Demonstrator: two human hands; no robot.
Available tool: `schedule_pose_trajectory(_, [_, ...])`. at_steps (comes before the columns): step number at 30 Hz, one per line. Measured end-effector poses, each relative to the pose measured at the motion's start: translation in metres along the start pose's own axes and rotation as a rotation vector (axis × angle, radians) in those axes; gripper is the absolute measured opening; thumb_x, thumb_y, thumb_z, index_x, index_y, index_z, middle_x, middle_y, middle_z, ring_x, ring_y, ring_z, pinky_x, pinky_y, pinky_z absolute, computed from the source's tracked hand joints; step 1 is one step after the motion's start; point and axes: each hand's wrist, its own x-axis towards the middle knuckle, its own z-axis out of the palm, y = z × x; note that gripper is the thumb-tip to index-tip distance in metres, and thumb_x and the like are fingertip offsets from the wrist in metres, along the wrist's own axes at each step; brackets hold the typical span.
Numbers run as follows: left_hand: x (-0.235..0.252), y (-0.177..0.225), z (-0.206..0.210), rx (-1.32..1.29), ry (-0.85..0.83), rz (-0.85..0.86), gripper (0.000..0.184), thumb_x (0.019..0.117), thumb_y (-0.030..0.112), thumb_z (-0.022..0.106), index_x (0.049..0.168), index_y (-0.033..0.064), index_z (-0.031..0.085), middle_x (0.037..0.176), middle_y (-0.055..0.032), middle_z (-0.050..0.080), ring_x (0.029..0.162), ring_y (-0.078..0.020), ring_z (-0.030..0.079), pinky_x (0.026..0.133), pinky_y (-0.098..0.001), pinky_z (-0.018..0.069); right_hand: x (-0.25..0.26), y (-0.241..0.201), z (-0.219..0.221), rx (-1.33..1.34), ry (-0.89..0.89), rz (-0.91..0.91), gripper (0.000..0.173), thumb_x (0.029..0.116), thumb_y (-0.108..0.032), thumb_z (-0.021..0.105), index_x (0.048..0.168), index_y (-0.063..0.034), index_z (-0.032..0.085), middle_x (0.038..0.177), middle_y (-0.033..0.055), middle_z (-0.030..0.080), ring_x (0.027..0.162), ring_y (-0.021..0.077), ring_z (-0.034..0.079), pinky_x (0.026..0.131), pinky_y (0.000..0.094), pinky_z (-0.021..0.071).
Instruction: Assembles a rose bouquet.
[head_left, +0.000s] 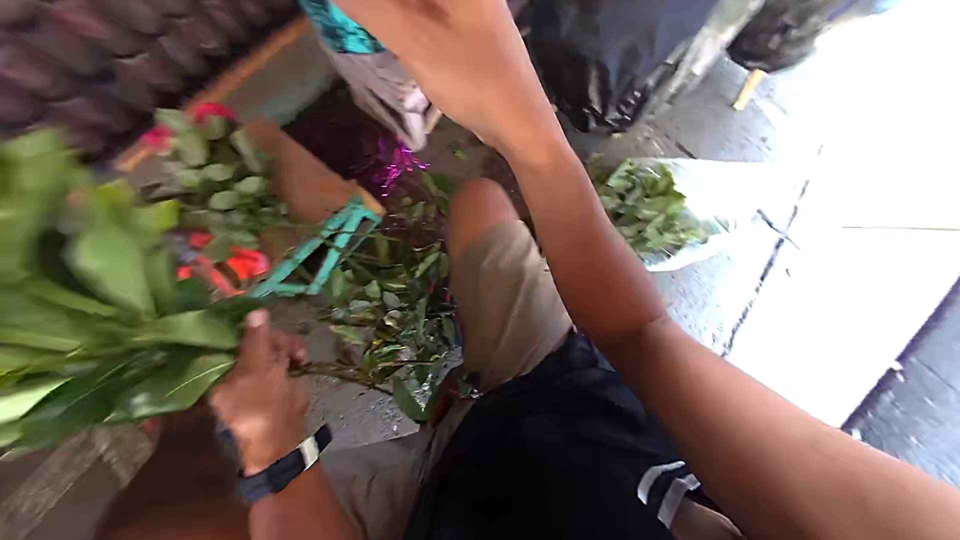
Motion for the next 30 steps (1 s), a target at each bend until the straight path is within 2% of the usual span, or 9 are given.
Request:
schedule_pose_trajectory(3, [0.007, -0.003, -0.008, 0.032, 0.036, 0.016, 0.031, 0.1086, 0.030, 0.050, 0.080, 0.0196, 0.057, 0.058, 0.0101, 0.051, 0.049, -0.0073, 0.052, 0.052, -0.0263, 0.0522, -0.123, 0.097, -0.071, -0.078, 0.095, 0.273, 0.031, 0.1037, -0.017, 0.059, 0.125, 0.0059, 0.062, 0.115, 0.0144, 0.069, 0.105, 0.0178, 0.069, 0.094, 0.0363, 0.0597])
schedule_pose_trajectory(6, [0.012, -0.006, -0.012, 0.083, 0.093, 0.011, 0.033, 0.1110, 0.028, 0.044, 0.083, 0.0155, 0.057, 0.058, 0.0073, 0.053, 0.050, -0.0092, 0.055, 0.052, -0.0264, 0.0538, -0.285, 0.182, -0.126, -0.241, 0.107, 0.919, 0.037, 0.1026, -0.033, 0.061, 0.127, -0.0053, 0.065, 0.116, 0.0111, 0.071, 0.103, 0.0207, 0.070, 0.093, 0.0453, 0.0590])
schedule_pose_trajectory(9, [0.015, -0.004, -0.014, 0.157, 0.098, -0.079, 0.036, 0.1129, 0.030, 0.038, 0.115, 0.0072, 0.066, 0.065, 0.0066, 0.059, 0.054, -0.0069, 0.058, 0.053, -0.0229, 0.0535, -0.406, 0.219, -0.157, -0.285, 0.189, 1.316, 0.039, 0.1020, -0.033, 0.061, 0.127, -0.0036, 0.065, 0.117, 0.0187, 0.070, 0.102, 0.0316, 0.070, 0.093, 0.0557, 0.0558])
schedule_pose_trajectory(11, [0.016, 0.000, -0.006, 0.196, 0.182, -0.112, 0.037, 0.1128, 0.032, 0.038, 0.093, 0.0120, 0.062, 0.060, 0.0074, 0.055, 0.050, -0.0059, 0.056, 0.049, -0.0209, 0.0512, -0.445, 0.230, -0.158, -0.261, 0.265, 1.423, 0.037, 0.1016, -0.030, 0.061, 0.127, -0.0030, 0.064, 0.116, 0.0192, 0.070, 0.101, 0.0327, 0.070, 0.092, 0.0560, 0.0556])
schedule_pose_trajectory(14, [0.018, 0.002, 0.005, 0.168, 0.219, -0.098, 0.049, 0.1130, 0.035, 0.036, 0.070, 0.0157, 0.048, 0.053, 0.0051, 0.047, 0.044, -0.0088, 0.050, 0.044, -0.0234, 0.0467, -0.464, 0.251, -0.132, -0.093, 0.383, 1.515, 0.037, 0.1045, -0.029, 0.055, 0.130, -0.0023, 0.062, 0.114, 0.0177, 0.071, 0.098, 0.0301, 0.071, 0.087, 0.0520, 0.0583])
schedule_pose_trajectory(20, [0.017, 0.000, 0.020, 0.108, 0.235, -0.114, 0.051, 0.1129, 0.032, 0.038, 0.066, 0.0153, 0.048, 0.051, 0.0039, 0.047, 0.044, -0.0104, 0.052, 0.044, -0.0239, 0.0475, -0.440, 0.310, -0.066, 0.282, 0.997, 1.748, 0.055, 0.0995, -0.037, 0.065, 0.142, -0.0052, 0.052, 0.136, 0.0246, 0.057, 0.120, 0.0396, 0.060, 0.094, 0.0604, 0.0530])
schedule_pose_trajectory(23, [0.016, 0.001, 0.017, 0.131, 0.219, -0.105, 0.051, 0.1133, 0.033, 0.036, 0.067, 0.0156, 0.048, 0.052, 0.0041, 0.048, 0.044, -0.0105, 0.052, 0.044, -0.0237, 0.0480, -0.424, 0.302, -0.055, 0.084, 1.115, 1.700, 0.046, 0.1025, -0.029, 0.057, 0.139, -0.0009, 0.052, 0.133, 0.0264, 0.058, 0.120, 0.0396, 0.059, 0.095, 0.0600, 0.0516])
schedule_pose_trajectory(27, [0.018, -0.006, -0.006, 0.110, 0.200, -0.088, 0.050, 0.1128, 0.031, 0.038, 0.067, 0.0141, 0.050, 0.052, 0.0032, 0.050, 0.045, -0.0112, 0.053, 0.044, -0.0248, 0.0483, -0.434, 0.278, -0.060, -0.037, 1.255, 1.623, 0.064, 0.1053, -0.034, 0.047, 0.156, -0.0016, 0.024, 0.144, 0.0276, 0.050, 0.128, 0.0389, 0.056, 0.101, 0.0573, 0.0505])
schedule_pose_trajectory(30, [0.020, -0.012, -0.019, 0.077, 0.200, -0.099, 0.051, 0.1127, 0.032, 0.039, 0.066, 0.0143, 0.049, 0.052, 0.0031, 0.049, 0.045, -0.0116, 0.054, 0.045, -0.0254, 0.0489, -0.455, 0.275, -0.078, -0.107, 1.224, 1.534, 0.054, 0.1068, -0.033, 0.046, 0.149, -0.0007, 0.039, 0.139, 0.0264, 0.055, 0.126, 0.0371, 0.058, 0.102, 0.0567, 0.0496])
